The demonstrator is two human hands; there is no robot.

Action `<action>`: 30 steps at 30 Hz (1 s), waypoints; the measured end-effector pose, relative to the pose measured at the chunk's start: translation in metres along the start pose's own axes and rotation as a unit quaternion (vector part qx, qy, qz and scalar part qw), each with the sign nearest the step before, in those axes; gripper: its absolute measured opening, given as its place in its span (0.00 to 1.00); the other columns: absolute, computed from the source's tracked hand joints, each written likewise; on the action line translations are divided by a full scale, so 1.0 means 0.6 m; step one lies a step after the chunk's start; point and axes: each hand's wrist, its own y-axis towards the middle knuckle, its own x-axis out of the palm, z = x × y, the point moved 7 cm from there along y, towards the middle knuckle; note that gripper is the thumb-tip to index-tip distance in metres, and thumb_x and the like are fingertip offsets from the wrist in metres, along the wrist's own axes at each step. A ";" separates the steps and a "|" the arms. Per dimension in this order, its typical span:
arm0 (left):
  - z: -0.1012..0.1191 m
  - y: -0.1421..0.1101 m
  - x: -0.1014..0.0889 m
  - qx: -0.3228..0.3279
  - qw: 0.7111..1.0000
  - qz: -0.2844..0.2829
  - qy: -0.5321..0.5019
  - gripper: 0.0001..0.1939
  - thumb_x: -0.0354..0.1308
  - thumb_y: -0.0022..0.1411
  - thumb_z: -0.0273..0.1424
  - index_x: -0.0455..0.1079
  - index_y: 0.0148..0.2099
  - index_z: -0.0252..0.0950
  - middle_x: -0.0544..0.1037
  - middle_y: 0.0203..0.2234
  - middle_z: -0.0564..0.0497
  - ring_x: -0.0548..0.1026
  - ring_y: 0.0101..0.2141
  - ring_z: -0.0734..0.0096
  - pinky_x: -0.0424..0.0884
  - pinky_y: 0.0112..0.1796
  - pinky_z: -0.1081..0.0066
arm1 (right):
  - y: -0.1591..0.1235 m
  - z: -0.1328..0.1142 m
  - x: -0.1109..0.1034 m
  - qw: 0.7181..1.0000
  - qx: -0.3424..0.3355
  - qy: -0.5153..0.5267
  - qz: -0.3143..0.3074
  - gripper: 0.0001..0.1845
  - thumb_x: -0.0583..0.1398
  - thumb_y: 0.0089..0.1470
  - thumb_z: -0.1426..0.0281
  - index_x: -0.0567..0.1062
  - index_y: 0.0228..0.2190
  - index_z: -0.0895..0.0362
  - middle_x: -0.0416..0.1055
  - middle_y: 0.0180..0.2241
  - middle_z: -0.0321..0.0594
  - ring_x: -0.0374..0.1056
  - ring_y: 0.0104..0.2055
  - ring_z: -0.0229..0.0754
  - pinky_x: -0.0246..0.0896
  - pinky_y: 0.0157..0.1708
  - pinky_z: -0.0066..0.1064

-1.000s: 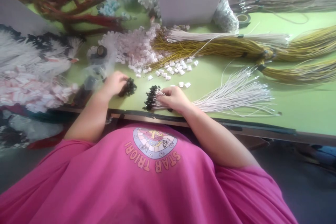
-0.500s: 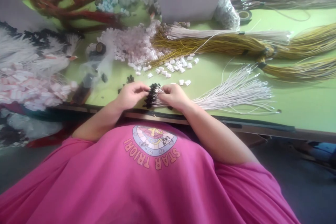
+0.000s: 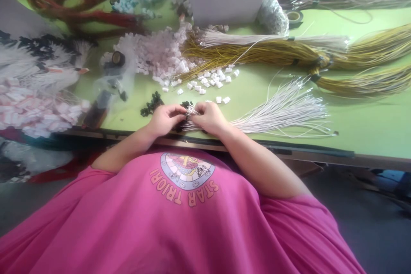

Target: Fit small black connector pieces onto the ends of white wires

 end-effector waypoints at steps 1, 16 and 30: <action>-0.001 0.000 0.001 0.001 1.000 0.000 -0.002 0.10 0.61 0.55 0.33 0.75 0.39 0.35 0.80 0.35 0.50 0.77 0.36 0.69 0.72 0.43 0.68 | 0.000 -0.001 0.000 1.000 0.001 -0.005 0.003 0.04 0.58 0.38 0.71 0.67 0.19 0.58 0.60 0.15 0.30 0.56 0.18 0.31 0.50 0.19 0.26; -0.005 0.002 0.003 -0.015 1.000 -0.009 -0.002 0.08 0.62 0.53 0.32 0.77 0.37 0.35 0.80 0.34 0.49 0.77 0.35 0.68 0.73 0.42 0.68 | 0.000 -0.002 -0.003 0.999 -0.012 -0.036 0.016 0.05 0.59 0.39 0.70 0.67 0.18 0.58 0.59 0.15 0.30 0.54 0.19 0.31 0.49 0.21 0.26; 0.011 0.000 0.016 0.032 0.999 0.000 -0.002 0.05 0.61 0.54 0.27 0.77 0.35 0.35 0.80 0.32 0.51 0.77 0.33 0.71 0.73 0.37 0.72 | 0.000 -0.002 0.003 0.999 -0.010 -0.032 -0.001 0.09 0.61 0.41 0.69 0.67 0.17 0.59 0.59 0.15 0.30 0.54 0.19 0.30 0.47 0.20 0.26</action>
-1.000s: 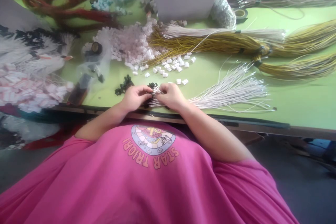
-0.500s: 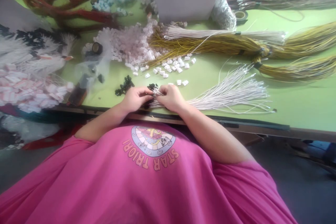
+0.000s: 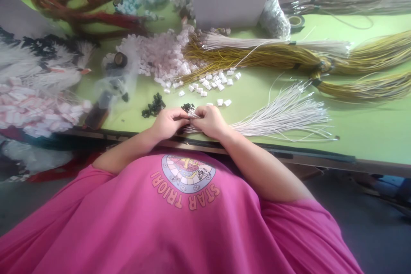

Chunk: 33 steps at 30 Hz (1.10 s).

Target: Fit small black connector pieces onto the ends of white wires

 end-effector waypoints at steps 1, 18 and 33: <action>0.002 0.000 0.000 0.012 1.000 0.000 0.013 0.05 0.61 0.55 0.26 0.77 0.36 0.36 0.80 0.32 0.51 0.77 0.33 0.72 0.73 0.38 0.72 | 0.000 0.002 0.000 1.000 0.002 -0.002 -0.002 0.09 0.61 0.41 0.68 0.68 0.18 0.59 0.59 0.15 0.30 0.54 0.19 0.30 0.47 0.20 0.26; -0.154 0.042 -0.213 -0.132 0.948 0.118 0.265 0.06 0.61 0.55 0.32 0.72 0.36 0.36 0.74 0.34 0.46 0.70 0.33 0.64 0.65 0.40 0.62 | -0.001 0.014 0.004 0.992 0.031 0.103 -0.067 0.13 0.62 0.44 0.62 0.75 0.27 0.60 0.68 0.21 0.36 0.60 0.22 0.33 0.55 0.21 0.27; -0.027 -0.008 -0.119 -0.048 0.991 0.069 0.100 0.12 0.57 0.60 0.37 0.68 0.44 0.36 0.76 0.29 0.55 0.71 0.26 0.80 0.68 0.33 0.72 | 0.000 0.003 0.008 0.996 0.016 0.052 -0.077 0.05 0.57 0.44 0.70 0.68 0.21 0.57 0.62 0.18 0.32 0.57 0.20 0.31 0.51 0.20 0.26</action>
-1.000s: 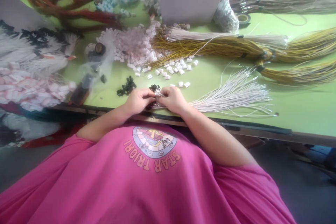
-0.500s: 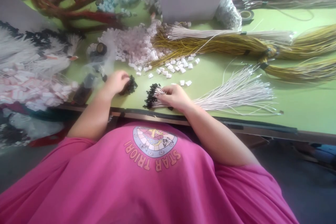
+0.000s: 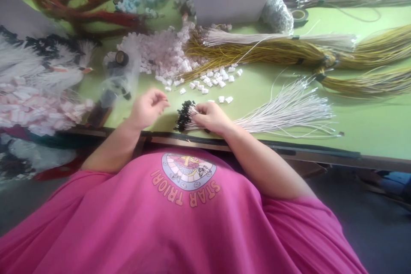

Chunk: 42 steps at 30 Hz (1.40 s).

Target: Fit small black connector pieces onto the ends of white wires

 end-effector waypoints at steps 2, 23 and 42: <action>0.025 -0.009 0.034 0.017 0.998 -0.037 -0.040 0.14 0.62 0.55 0.36 0.71 0.42 0.36 0.78 0.34 0.52 0.74 0.31 0.75 0.71 0.37 0.70 | 0.000 -0.002 0.000 1.000 -0.012 -0.006 0.000 0.05 0.57 0.45 0.70 0.67 0.21 0.57 0.61 0.18 0.31 0.56 0.20 0.31 0.51 0.20 0.26; 0.021 -0.007 0.100 -0.026 0.987 -0.067 -0.142 0.11 0.66 0.49 0.35 0.75 0.35 0.35 0.80 0.32 0.50 0.77 0.33 0.69 0.73 0.40 0.68 | 0.000 -0.009 0.002 0.998 -0.042 -0.037 -0.009 0.12 0.55 0.51 0.64 0.66 0.21 0.57 0.55 0.17 0.30 0.51 0.20 0.31 0.46 0.21 0.27; 0.019 -0.012 0.105 -0.054 0.985 -0.065 -0.152 0.12 0.67 0.47 0.35 0.76 0.35 0.35 0.80 0.30 0.50 0.77 0.31 0.69 0.73 0.35 0.70 | 0.002 0.000 -0.003 0.998 -0.039 -0.047 0.025 0.13 0.58 0.49 0.62 0.70 0.23 0.59 0.58 0.18 0.31 0.53 0.22 0.32 0.47 0.23 0.27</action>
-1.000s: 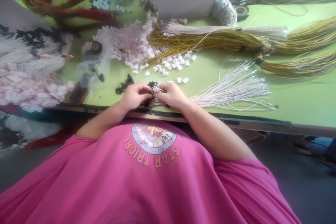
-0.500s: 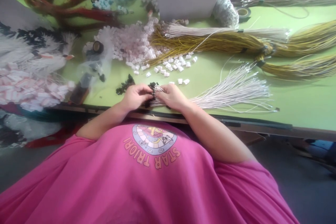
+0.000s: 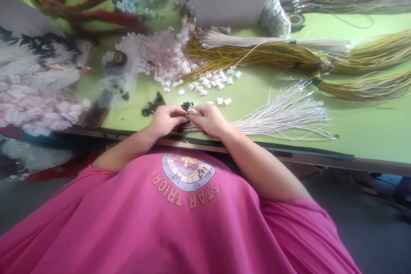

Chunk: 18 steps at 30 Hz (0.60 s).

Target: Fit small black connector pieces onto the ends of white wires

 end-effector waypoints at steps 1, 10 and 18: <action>0.003 -0.001 0.001 0.010 1.000 0.002 0.004 0.11 0.67 0.47 0.34 0.76 0.34 0.35 0.80 0.29 0.51 0.77 0.31 0.69 0.73 0.35 0.70 | 0.001 -0.001 0.001 1.000 -0.002 -0.005 -0.002 0.13 0.58 0.48 0.62 0.70 0.21 0.59 0.57 0.18 0.31 0.53 0.22 0.31 0.47 0.23 0.27; 0.038 -0.009 0.003 0.163 0.976 -0.004 0.148 0.04 0.63 0.54 0.29 0.75 0.34 0.35 0.78 0.31 0.51 0.75 0.33 0.72 0.71 0.38 0.71 | 0.003 0.004 0.000 0.999 -0.003 -0.035 0.007 0.15 0.59 0.48 0.60 0.70 0.20 0.60 0.57 0.18 0.31 0.54 0.23 0.32 0.47 0.23 0.28; 0.004 0.029 -0.124 0.075 0.944 0.055 0.317 0.17 0.53 0.62 0.29 0.69 0.54 0.38 0.74 0.41 0.47 0.72 0.35 0.70 0.70 0.41 0.66 | -0.002 0.015 -0.005 0.995 0.055 0.084 0.018 0.12 0.63 0.43 0.63 0.75 0.27 0.60 0.67 0.21 0.36 0.59 0.23 0.33 0.54 0.23 0.28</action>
